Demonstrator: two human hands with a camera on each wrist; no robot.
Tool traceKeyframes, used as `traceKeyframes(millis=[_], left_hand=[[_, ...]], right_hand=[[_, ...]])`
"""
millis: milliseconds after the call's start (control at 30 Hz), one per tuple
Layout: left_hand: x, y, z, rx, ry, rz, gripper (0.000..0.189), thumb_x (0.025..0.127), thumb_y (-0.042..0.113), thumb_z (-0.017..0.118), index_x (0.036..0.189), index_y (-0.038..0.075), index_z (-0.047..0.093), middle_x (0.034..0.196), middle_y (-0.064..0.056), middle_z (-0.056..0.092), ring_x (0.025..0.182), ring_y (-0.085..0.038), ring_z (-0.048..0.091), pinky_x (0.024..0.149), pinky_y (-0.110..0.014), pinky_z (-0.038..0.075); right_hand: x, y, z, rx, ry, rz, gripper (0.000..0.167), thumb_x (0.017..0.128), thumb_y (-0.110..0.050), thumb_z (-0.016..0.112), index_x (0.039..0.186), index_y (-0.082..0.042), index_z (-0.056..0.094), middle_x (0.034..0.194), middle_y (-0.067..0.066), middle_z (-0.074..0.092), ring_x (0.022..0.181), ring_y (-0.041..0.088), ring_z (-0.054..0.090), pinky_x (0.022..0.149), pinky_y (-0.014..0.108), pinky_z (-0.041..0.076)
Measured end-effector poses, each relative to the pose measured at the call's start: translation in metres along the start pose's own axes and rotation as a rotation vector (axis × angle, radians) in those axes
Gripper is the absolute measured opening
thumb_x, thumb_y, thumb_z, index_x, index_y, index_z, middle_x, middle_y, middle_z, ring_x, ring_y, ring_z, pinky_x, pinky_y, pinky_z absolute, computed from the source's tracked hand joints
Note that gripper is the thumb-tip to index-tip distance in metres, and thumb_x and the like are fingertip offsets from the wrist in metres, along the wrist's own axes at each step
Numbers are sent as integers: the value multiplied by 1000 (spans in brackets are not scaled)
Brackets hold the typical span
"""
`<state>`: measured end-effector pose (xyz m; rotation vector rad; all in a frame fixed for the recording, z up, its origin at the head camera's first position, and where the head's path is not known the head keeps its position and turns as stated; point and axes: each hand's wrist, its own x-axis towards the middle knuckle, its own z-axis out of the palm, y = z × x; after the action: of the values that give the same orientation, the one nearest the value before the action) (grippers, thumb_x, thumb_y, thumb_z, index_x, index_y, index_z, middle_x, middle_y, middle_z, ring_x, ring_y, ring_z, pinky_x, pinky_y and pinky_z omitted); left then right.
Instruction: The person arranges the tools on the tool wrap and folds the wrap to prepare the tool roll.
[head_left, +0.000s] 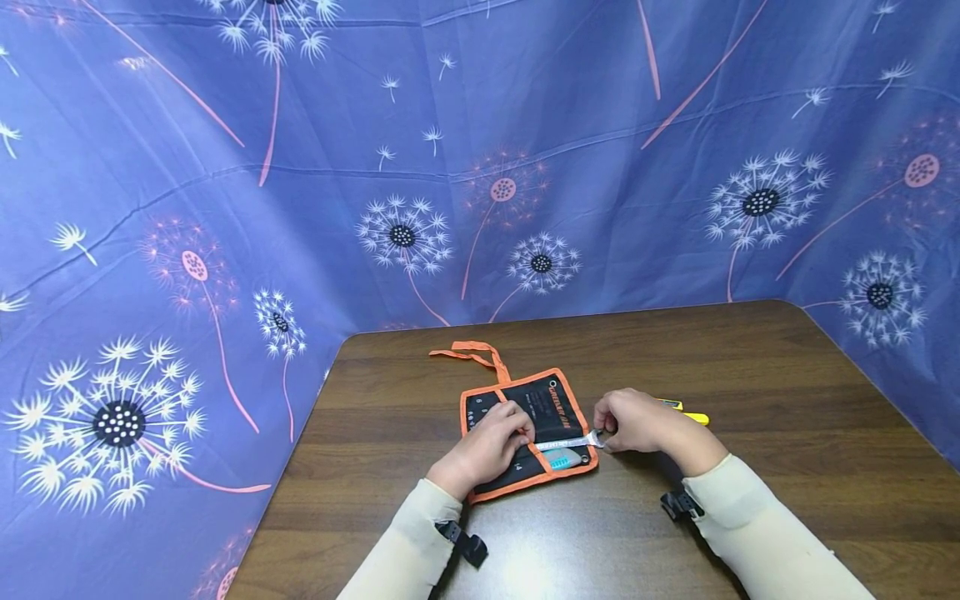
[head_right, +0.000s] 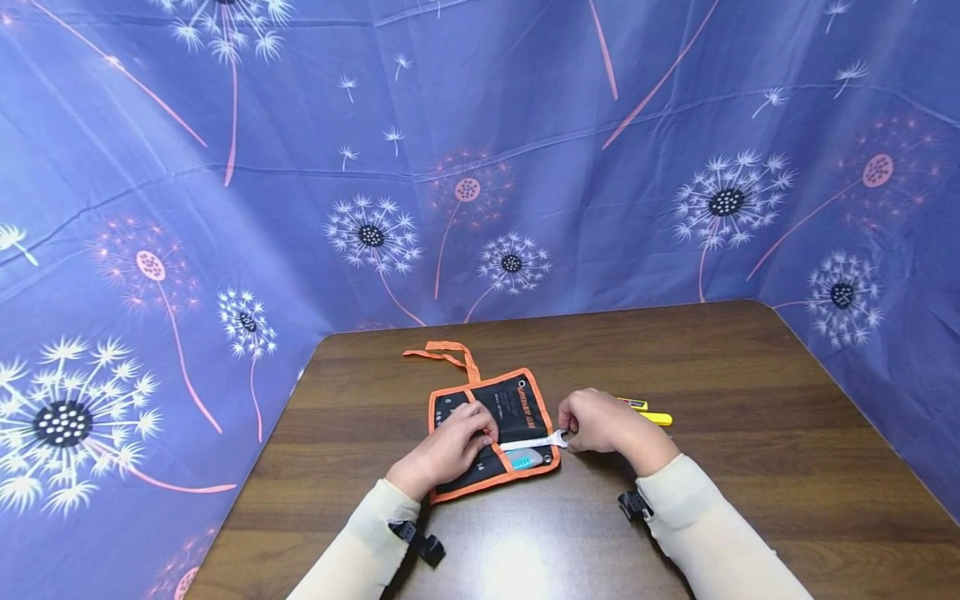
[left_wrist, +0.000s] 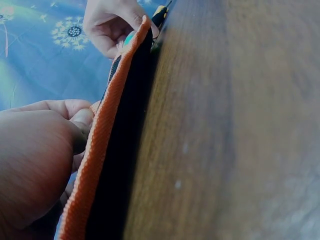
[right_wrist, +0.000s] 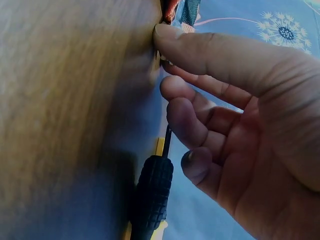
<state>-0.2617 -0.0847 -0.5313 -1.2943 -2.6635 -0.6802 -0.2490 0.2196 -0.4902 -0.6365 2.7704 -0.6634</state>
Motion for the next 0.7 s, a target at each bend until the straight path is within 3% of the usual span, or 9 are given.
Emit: traceKeyframes(millis=[100, 433, 700], left_hand=[[0, 0, 0, -1, -3, -5, 12, 105, 14, 65, 100, 25, 62, 104, 11, 52, 101, -9, 51, 91, -29, 46], [0, 1, 0, -6, 5, 3, 12, 104, 14, 66, 99, 24, 63, 102, 11, 52, 99, -9, 51, 88, -28, 46], [0, 2, -1, -10, -8, -30, 12, 104, 14, 65, 100, 25, 62, 104, 11, 53, 99, -9, 51, 88, -28, 46]], right_hand=[[0, -1, 0, -8, -4, 22, 26, 78, -12, 92, 83, -20, 67, 79, -3, 58, 72, 12, 51, 65, 33, 42], [0, -4, 0, 32, 40, -73, 23, 80, -4, 84, 85, -16, 64, 73, -6, 60, 64, 6, 52, 60, 27, 43], [3, -2, 2, 169, 39, -119, 26, 82, -1, 83, 96, -13, 65, 76, -5, 62, 65, 8, 56, 59, 27, 47]])
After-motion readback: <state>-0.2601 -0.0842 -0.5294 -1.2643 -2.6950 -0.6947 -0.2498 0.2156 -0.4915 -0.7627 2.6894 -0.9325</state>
